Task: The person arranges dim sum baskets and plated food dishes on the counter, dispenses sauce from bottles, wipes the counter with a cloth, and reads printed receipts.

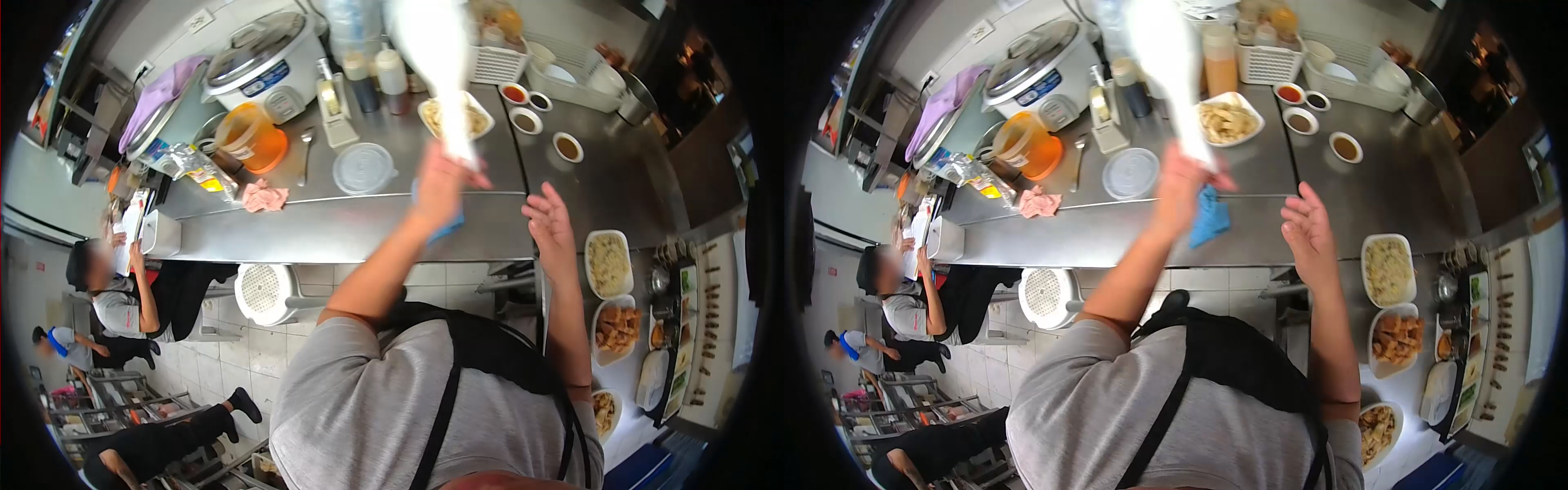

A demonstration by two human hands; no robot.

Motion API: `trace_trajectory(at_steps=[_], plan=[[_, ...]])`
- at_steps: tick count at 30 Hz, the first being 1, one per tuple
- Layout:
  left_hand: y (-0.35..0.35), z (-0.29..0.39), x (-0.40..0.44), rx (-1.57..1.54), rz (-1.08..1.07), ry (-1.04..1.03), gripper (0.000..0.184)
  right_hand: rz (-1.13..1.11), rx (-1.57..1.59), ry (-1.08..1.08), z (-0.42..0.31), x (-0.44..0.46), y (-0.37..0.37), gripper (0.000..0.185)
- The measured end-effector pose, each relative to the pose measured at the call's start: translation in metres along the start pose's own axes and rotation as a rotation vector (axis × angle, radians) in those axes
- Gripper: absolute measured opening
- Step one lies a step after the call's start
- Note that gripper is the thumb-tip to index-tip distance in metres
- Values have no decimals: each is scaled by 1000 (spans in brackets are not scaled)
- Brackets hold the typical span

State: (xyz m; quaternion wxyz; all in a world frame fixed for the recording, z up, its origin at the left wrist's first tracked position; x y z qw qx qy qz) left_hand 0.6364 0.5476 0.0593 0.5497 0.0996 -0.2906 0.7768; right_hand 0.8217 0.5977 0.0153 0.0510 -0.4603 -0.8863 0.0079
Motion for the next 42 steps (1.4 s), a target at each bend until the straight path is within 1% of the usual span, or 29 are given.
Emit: trace_trajectory(at_steps=[1, 2, 4, 5, 7, 10, 12, 13, 14, 15, 16, 17, 18, 19, 20, 22, 24, 25, 27, 30, 32, 33, 34, 36, 37, 38, 39, 40, 42], plan=[[55, 21, 14, 159, 7, -100, 21, -45, -12, -46, 18, 10, -11, 50], [97, 56, 22, 120, 178, -193, 21, -46, -75, -109, 32, 19, -22, 48], [209, 87, 30, -25, 486, -217, 22, -31, -190, -236, 61, 32, -48, 46], [264, 96, 30, -81, 628, -125, 22, -28, -347, -196, 69, 40, -61, 47], [354, 120, 32, -184, 711, -129, 23, 0, -665, -140, 92, 51, -84, 48], [451, 135, 40, -418, 564, -48, 27, 112, -806, 10, 111, 69, -122, 52], [497, 137, 44, -511, 440, 46, 31, 202, -1082, -4, 108, 74, -154, 47], [513, 137, 45, -537, 367, 92, 33, 151, -1167, 16, 111, 78, -166, 43], [530, 136, 49, -564, 392, 119, 33, 97, -1247, 34, 117, 83, -175, 40], [540, 131, 53, -589, 414, 146, 34, 93, -1154, -20, 131, 93, -171, 38], [538, 129, 57, -602, 437, 134, 35, 96, -1061, -66, 141, 105, -164, 37], [535, 129, 59, -615, 462, 124, 36, 202, -1011, -28, 136, 117, -160, 35], [525, 130, 62, -710, 348, 141, 36, 309, -962, 11, 130, 128, -160, 32], [516, 130, 64, -810, 233, 155, 37, 376, -1160, -3, 129, 140, -165, 31], [519, 130, 63, -818, 205, 159, 37, 442, -1361, -28, 127, 150, -170, 30], [519, 126, 60, -822, 205, 175, 38, 275, -1509, -39, 142, 152, -185, 30], [495, 126, 58, -776, 175, 173, 36, 210, -1416, 63, 146, 141, -179, 30], [488, 126, 57, -763, 187, 179, 36, 268, -1421, 23, 145, 131, -161, 30], [468, 128, 57, -681, 62, 127, 34, 359, -1418, -47, 146, 106, -132, 30], [443, 126, 61, -612, 106, 13, 33, 596, -1405, -277, 133, 39, -68, 30], [410, 108, 68, -565, 113, 25, 32, 686, -1456, -334, 126, -6, -29, 28], [392, 98, 73, -541, 120, 25, 32, 805, -1402, -363, 122, -31, -5, 24], [365, 79, 79, -530, 73, 46, 31, 909, -1371, -283, 111, -56, 14, 22], [309, 25, 79, -466, 102, 235, 32, 1186, -1334, -248, 87, -104, 43, 19], [254, 8, 71, -479, 62, 347, 32, 1228, -1351, -274, 82, -120, 52, 19], [211, -12, 59, -308, 147, 467, 33, 1271, -1367, -302, 75, -135, 59, 19], [171, -38, 48, -300, -83, 523, 33, 1315, -1382, -328, 71, -147, 66, 18], [136, -67, 33, -298, -154, 652, 32, 1246, -1404, -423, 80, -153, 73, 17], [55, -112, 3, -246, -309, 787, 33, 1185, -1418, -405, 84, -159, 80, 17]])
Point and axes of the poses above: each hand's wrist, its own x-axis towards the middle knuckle, its own y-axis out of the back of the hand, z = x × y, the point moved 6 cm from there along x, towards the middle knuckle, and after that the axes turned 5 degrees about -y, right-handed, at the moved point
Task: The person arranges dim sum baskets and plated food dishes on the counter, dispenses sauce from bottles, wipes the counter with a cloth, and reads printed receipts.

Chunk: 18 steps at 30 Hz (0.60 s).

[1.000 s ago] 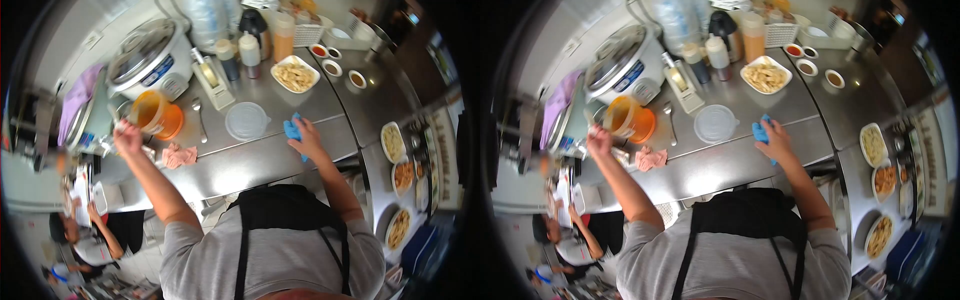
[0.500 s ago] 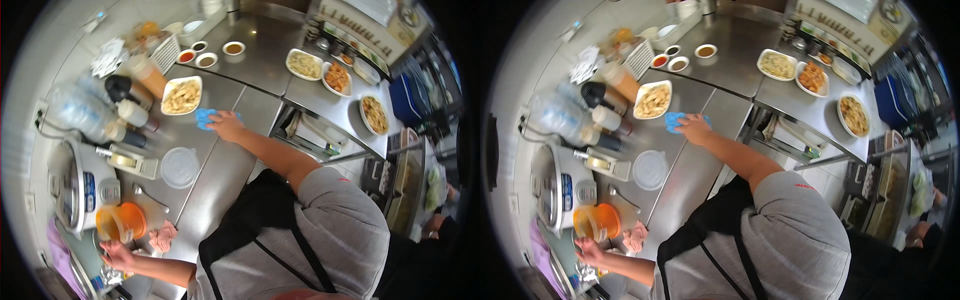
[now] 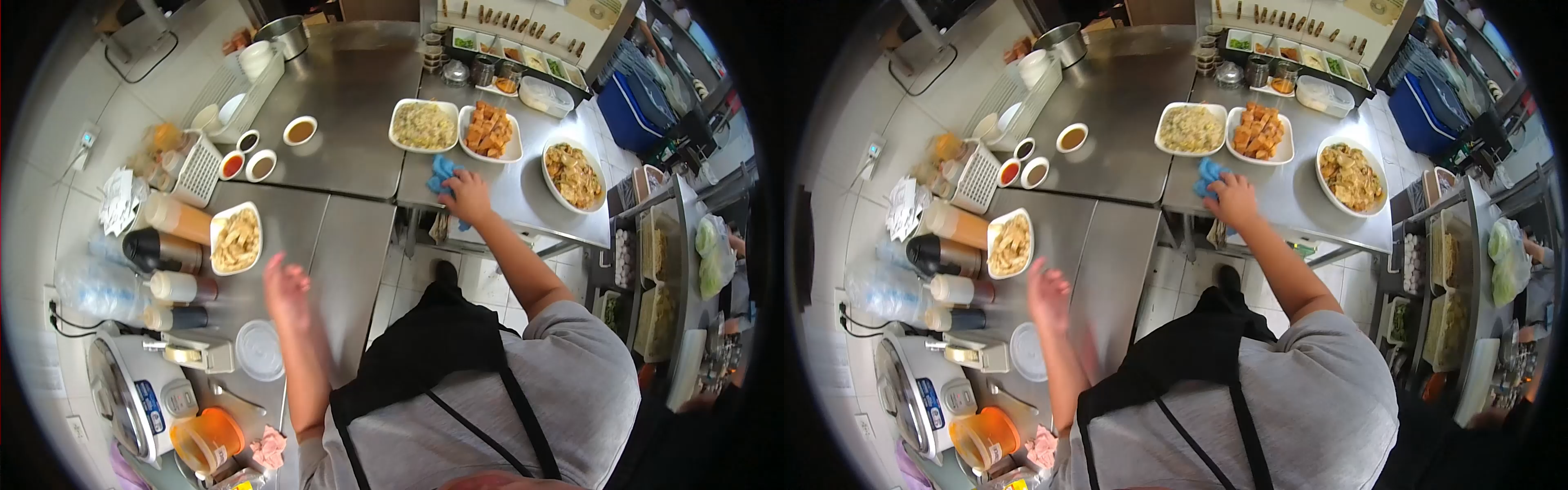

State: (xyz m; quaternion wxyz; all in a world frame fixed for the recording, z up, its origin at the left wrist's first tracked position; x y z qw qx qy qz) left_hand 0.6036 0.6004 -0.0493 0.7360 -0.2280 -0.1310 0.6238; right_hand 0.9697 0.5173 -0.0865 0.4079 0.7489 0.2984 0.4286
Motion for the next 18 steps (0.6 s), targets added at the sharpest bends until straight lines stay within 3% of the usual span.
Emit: trace_trajectory(at_steps=[3, 8, 11, 15, 18], plan=[[-80, -91, 57, 233, -192, 214, 35, -82, 35, 50, 14, 15, -10, 20], [-175, -183, 130, 482, -200, 366, 35, -97, 118, 46, 41, 35, -6, 13], [-204, -198, 154, 576, -224, 344, 36, -146, 150, 27, 57, 45, -6, 14], [-218, -204, 168, 639, -260, 297, 22, -254, 267, 35, 71, 64, -12, 14], [-226, -193, 162, 568, -204, 268, 33, -401, 745, -340, 92, 72, -31, 22]])
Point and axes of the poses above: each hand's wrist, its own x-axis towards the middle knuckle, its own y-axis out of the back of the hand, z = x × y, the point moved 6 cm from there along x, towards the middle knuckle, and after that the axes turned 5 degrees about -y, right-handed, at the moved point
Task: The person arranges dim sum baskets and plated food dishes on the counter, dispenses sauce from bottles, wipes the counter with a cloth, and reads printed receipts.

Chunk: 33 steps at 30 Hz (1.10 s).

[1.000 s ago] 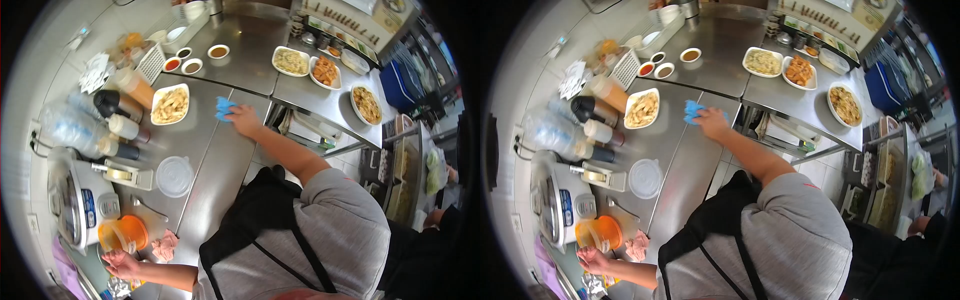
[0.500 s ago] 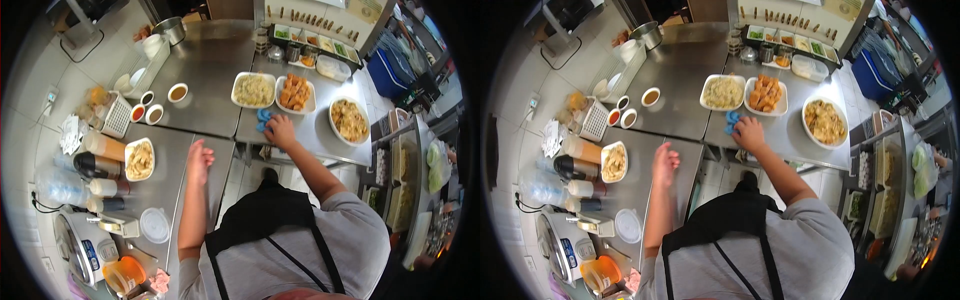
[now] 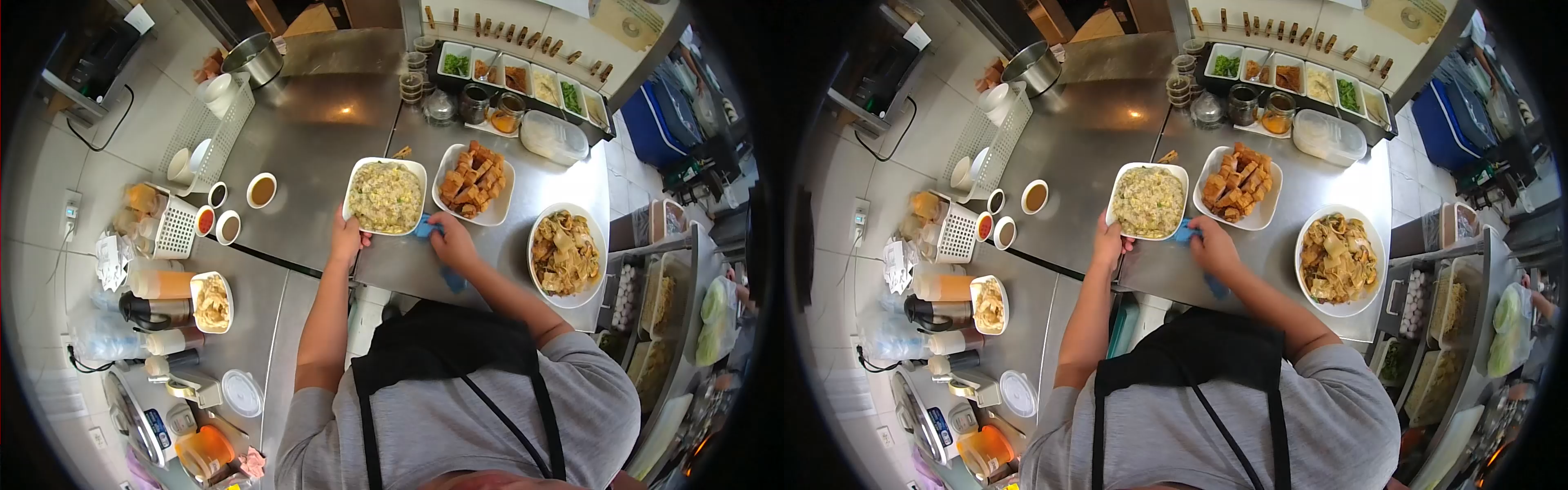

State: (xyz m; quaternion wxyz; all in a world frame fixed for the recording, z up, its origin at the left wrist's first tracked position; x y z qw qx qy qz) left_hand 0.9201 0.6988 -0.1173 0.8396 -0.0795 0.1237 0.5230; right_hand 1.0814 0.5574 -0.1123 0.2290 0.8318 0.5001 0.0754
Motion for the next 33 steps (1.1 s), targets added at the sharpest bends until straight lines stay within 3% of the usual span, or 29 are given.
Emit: trace_trajectory(at_steps=[3, 4, 7, 8, 11, 14, 17, 21, 24, 27, 30, 33], plan=[[11, 5, -14, -62, 26, -69, 41, 0, 694, -189, 16, 3, -17, 33], [17, 6, -21, -80, 23, -92, 44, -51, 1030, -349, 12, -1, -28, 37], [36, 8, -49, -91, -6, -41, 50, -110, 1327, -382, -7, 5, -49, 35], [41, 10, -62, -54, -10, -19, 51, -109, 1373, -392, -12, 12, -54, 33], [46, 27, -93, 9, -33, 25, 54, -567, 1617, -370, -73, 34, -65, 34], [49, 40, -107, -30, -72, 23, 58, -1054, 1663, -284, -106, 40, -97, 34], [60, 42, -105, -20, 72, 39, 60, -1068, 1671, -387, -126, 15, -130, 34], [73, 53, -102, -45, 136, -39, 60, -795, 1390, -636, -102, -4, -119, 34], [89, 51, -91, -27, 139, -119, 60, -945, 1191, -731, -44, -4, -107, 35], [105, 34, -76, 19, 154, -143, 61, -1148, -70, -192, -70, 22, -51, 32], [111, 10, -59, 1, 158, -95, 62, -550, -568, 295, -110, 81, -33, 26], [104, -6, -46, -26, 172, -26, 63, -117, -1078, 408, -103, 127, -43, 22]])
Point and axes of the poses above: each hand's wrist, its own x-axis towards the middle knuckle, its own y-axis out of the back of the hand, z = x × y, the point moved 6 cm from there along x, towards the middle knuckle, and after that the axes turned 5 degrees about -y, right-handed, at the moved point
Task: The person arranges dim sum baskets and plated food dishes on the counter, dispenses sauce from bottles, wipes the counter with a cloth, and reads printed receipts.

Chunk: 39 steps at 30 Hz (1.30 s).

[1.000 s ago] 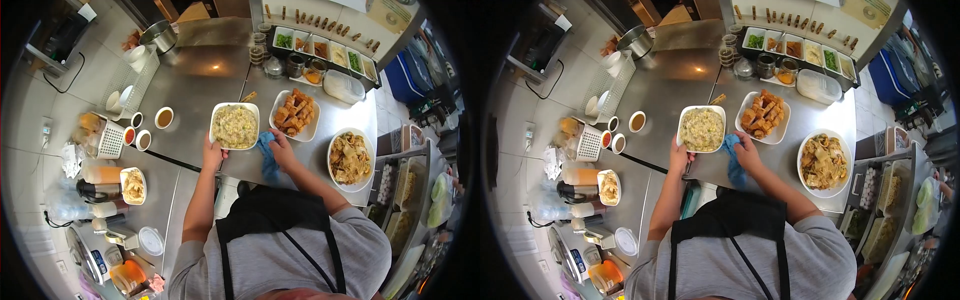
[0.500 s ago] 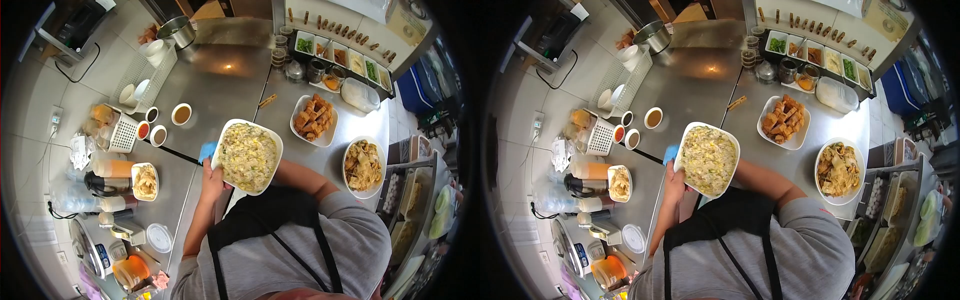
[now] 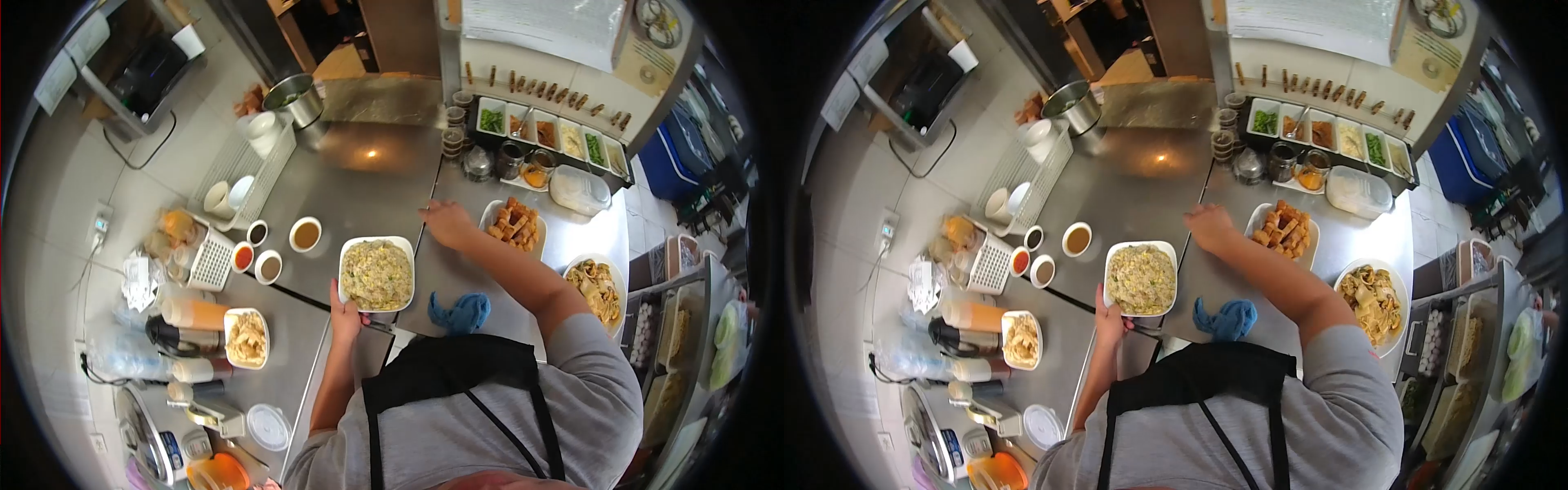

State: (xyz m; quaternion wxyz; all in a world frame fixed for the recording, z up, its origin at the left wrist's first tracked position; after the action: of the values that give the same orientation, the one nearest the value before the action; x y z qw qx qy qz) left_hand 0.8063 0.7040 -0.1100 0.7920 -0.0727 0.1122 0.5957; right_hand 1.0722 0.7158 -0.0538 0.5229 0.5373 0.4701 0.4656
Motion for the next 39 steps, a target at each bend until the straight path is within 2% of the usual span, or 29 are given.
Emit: trace_trajectory(at_steps=[3, 6, 9, 11, 12, 13, 15, 18, 19, 22, 26, 29, 32, 34, 36, 39], plan=[[-7, -10, 8, -21, -6, 13, 64, -126, -107, 73, 11, 24, -39, 21], [-7, -21, 16, -51, -5, 9, 65, -128, -67, 163, 25, 42, -50, 26], [-8, -21, 16, -92, 30, -11, 65, -104, 155, -151, 74, 73, 5, 23], [-9, -16, 15, -66, 39, 3, 65, 289, 288, -139, 126, 106, 35, 23], [-9, -15, 14, -51, 44, 10, 65, 249, 297, -307, 150, 115, 61, 23], [-7, -18, 15, -49, 59, 17, 64, 421, 363, -307, 176, 125, 75, 22], [-7, -19, 15, -34, 68, 16, 64, 547, 341, -437, 217, 141, 99, 16], [-6, -13, 12, 2, 93, 17, 62, 625, 367, -469, 253, 161, 115, 18], [-7, -12, 12, 8, 97, 20, 62, 593, 255, -473, 258, 169, 113, 16], [-8, -13, 12, 2, 102, 13, 61, 504, 298, -613, 273, 179, 94, 18], [-8, -13, 11, 44, 102, -6, 59, 594, 390, -628, 276, 180, 84, 23], [-8, -12, 10, 24, 100, -3, 60, 618, 349, -619, 274, 169, 104, 24], [-13, -8, 10, 14, 98, 19, 60, 850, 246, -563, 286, 128, 143, 27], [-13, -5, 9, -3, 101, 26, 60, 784, -169, -570, 305, 108, 155, 22], [-8, -14, 10, 26, 73, 44, 60, 586, -232, -660, 326, 96, 147, 19], [-3, -19, 12, -5, 87, 55, 61, 570, -269, -574, 367, 96, 107, 25]])
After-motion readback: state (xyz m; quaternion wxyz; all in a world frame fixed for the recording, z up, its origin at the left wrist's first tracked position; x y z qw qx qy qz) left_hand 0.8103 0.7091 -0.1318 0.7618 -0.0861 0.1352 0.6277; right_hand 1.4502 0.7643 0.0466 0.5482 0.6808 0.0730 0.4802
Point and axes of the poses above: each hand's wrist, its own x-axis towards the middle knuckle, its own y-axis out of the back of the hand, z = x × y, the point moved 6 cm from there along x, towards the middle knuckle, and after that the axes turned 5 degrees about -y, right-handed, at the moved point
